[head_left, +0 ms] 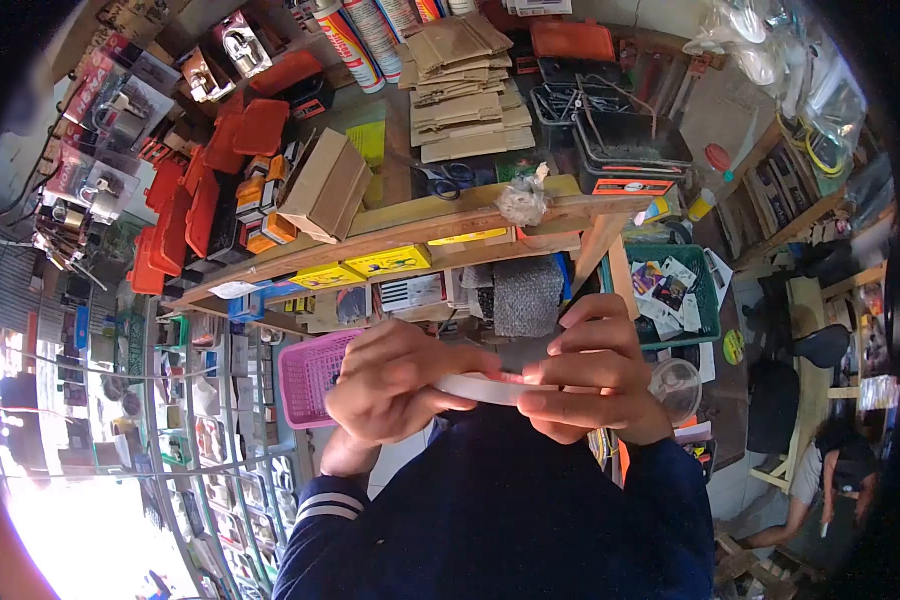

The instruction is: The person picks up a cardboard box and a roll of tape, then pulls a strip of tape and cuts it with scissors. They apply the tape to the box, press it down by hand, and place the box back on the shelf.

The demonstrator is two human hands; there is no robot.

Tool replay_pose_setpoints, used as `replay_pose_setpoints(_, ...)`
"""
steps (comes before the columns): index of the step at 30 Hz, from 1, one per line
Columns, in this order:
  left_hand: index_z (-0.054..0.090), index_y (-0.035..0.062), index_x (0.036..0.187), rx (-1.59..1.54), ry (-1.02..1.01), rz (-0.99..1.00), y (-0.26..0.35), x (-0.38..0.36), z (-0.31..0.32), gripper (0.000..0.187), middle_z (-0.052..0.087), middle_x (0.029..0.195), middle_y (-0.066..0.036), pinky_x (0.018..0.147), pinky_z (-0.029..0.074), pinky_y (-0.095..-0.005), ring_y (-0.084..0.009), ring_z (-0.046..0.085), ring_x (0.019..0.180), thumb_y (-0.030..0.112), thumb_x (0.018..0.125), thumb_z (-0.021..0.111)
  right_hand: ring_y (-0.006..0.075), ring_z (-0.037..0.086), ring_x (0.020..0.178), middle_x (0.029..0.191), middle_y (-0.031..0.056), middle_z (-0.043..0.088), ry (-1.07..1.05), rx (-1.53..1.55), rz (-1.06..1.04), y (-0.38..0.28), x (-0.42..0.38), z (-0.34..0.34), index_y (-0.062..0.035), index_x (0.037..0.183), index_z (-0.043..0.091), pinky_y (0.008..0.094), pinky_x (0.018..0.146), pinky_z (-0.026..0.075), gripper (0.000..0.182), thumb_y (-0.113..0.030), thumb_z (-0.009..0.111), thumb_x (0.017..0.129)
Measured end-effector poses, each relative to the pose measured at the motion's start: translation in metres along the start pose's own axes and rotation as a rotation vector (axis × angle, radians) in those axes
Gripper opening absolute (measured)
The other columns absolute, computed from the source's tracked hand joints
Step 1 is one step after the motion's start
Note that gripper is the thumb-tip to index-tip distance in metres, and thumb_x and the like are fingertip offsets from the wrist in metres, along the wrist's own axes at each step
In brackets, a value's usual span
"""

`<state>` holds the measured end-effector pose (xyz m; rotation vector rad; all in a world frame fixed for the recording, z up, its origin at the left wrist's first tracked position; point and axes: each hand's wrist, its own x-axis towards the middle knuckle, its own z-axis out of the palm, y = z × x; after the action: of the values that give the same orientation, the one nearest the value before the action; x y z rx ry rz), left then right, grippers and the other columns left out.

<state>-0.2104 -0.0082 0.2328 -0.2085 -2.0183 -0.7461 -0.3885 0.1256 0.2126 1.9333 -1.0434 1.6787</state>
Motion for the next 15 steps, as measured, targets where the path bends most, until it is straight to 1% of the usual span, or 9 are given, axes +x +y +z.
replay_pose_setpoints(1, 0.058, 0.001, 0.108, 0.002, 0.052, -0.038, 0.0, -0.002, 0.0, 0.037, 0.076, 0.088, -0.012, 0.059, 0.048, -0.0314, -0.0218, 0.065, 0.065, 0.026, 0.087, 0.076, 0.0143, 0.059, 0.088, 0.098, -0.0069, 0.069, -0.013, -0.028, 0.01, 0.0, -0.001, -0.001, -0.0218, 0.105, 0.077, 0.034, 0.078, 0.051, 0.037, -0.017, 0.087, 0.07)
replay_pose_setpoints(2, 0.064, -0.001, 0.097, 0.004, 0.104, -0.074, 0.001, -0.003, -0.001, 0.031, 0.076, 0.087, -0.013, 0.06, 0.049, -0.031, -0.0221, 0.066, 0.067, 0.027, 0.089, 0.074, 0.0138, 0.058, 0.089, 0.098, -0.0079, 0.069, -0.027, -0.057, 0.019, 0.001, -0.003, -0.001, -0.0219, 0.108, 0.077, 0.0329, 0.079, 0.051, 0.04, -0.018, 0.088, 0.069)
replay_pose_setpoints(3, 0.067, -0.0023, 0.082, -0.007, 0.16, -0.144, 0.006, -0.003, 0.002, 0.034, 0.076, 0.085, -0.015, 0.063, 0.051, -0.0322, -0.0227, 0.067, 0.071, 0.03, 0.09, 0.072, 0.0138, 0.058, 0.089, 0.098, -0.0079, 0.069, -0.023, -0.056, 0.017, 0.003, -0.003, -0.001, -0.0219, 0.108, 0.077, 0.0329, 0.079, 0.051, 0.04, -0.018, 0.088, 0.069)
replay_pose_setpoints(7, 0.063, -0.0021, 0.087, -0.047, 0.195, -0.145, 0.003, -0.01, 0.009, 0.032, 0.076, 0.086, -0.016, 0.063, 0.054, -0.0333, -0.0241, 0.069, 0.07, 0.028, 0.09, 0.073, 0.0126, 0.06, 0.092, 0.103, -0.0079, 0.071, -0.004, -0.041, 0.009, 0.008, -0.008, 0.0, -0.0213, 0.109, 0.076, 0.0321, 0.08, 0.051, 0.04, -0.02, 0.089, 0.071)
replay_pose_setpoints(9, 0.056, 0.0, 0.09, -0.137, 0.286, -0.149, -0.001, -0.014, 0.015, 0.03, 0.075, 0.086, -0.019, 0.063, 0.057, -0.034, -0.0274, 0.072, 0.072, 0.025, 0.091, 0.072, 0.012, 0.06, 0.093, 0.105, -0.0077, 0.072, -0.002, -0.03, 0.009, 0.009, -0.008, -0.001, -0.0211, 0.109, 0.075, 0.032, 0.08, 0.051, 0.04, -0.02, 0.089, 0.072)
replay_pose_setpoints(10, 0.056, 0.0, 0.09, -0.137, 0.283, -0.146, 0.0, -0.013, 0.012, 0.03, 0.075, 0.086, -0.019, 0.063, 0.057, -0.034, -0.0274, 0.072, 0.072, 0.025, 0.091, 0.072, 0.0117, 0.061, 0.094, 0.106, -0.007, 0.072, -0.004, -0.019, 0.004, 0.009, -0.006, -0.001, -0.0205, 0.109, 0.075, 0.0319, 0.08, 0.051, 0.039, -0.021, 0.089, 0.072)
replay_pose_setpoints(12, 0.047, 0.0026, 0.099, 0.017, 0.065, -0.23, 0.001, -0.013, 0.002, 0.03, 0.074, 0.088, -0.022, 0.066, 0.06, -0.0359, -0.0308, 0.074, 0.075, 0.023, 0.095, 0.069, 0.0115, 0.062, 0.095, 0.108, -0.0063, 0.073, -0.005, -0.009, 0.002, 0.009, -0.005, 0.0, -0.02, 0.108, 0.075, 0.0319, 0.081, 0.051, 0.038, -0.022, 0.089, 0.073)
replay_pose_setpoints(13, 0.047, 0.0026, 0.099, 0.016, 0.064, -0.227, 0.0, -0.014, 0.004, 0.03, 0.074, 0.088, -0.022, 0.066, 0.06, -0.0359, -0.0308, 0.074, 0.075, 0.023, 0.095, 0.069, 0.0117, 0.063, 0.095, 0.109, -0.0058, 0.073, 0.005, 0.003, -0.008, 0.01, -0.005, 0.002, -0.0195, 0.108, 0.074, 0.0319, 0.081, 0.052, 0.038, -0.022, 0.089, 0.073)
replay_pose_setpoints(15, 0.043, 0.0049, 0.109, -0.14, 0.208, -0.202, -0.005, -0.02, 0.014, 0.03, 0.073, 0.092, -0.025, 0.069, 0.061, -0.0394, -0.034, 0.074, 0.079, 0.023, 0.098, 0.064, 0.0119, 0.063, 0.095, 0.11, -0.0052, 0.073, 0.014, 0.013, -0.016, 0.009, -0.003, 0.003, -0.019, 0.108, 0.074, 0.0319, 0.081, 0.052, 0.038, -0.023, 0.089, 0.074)
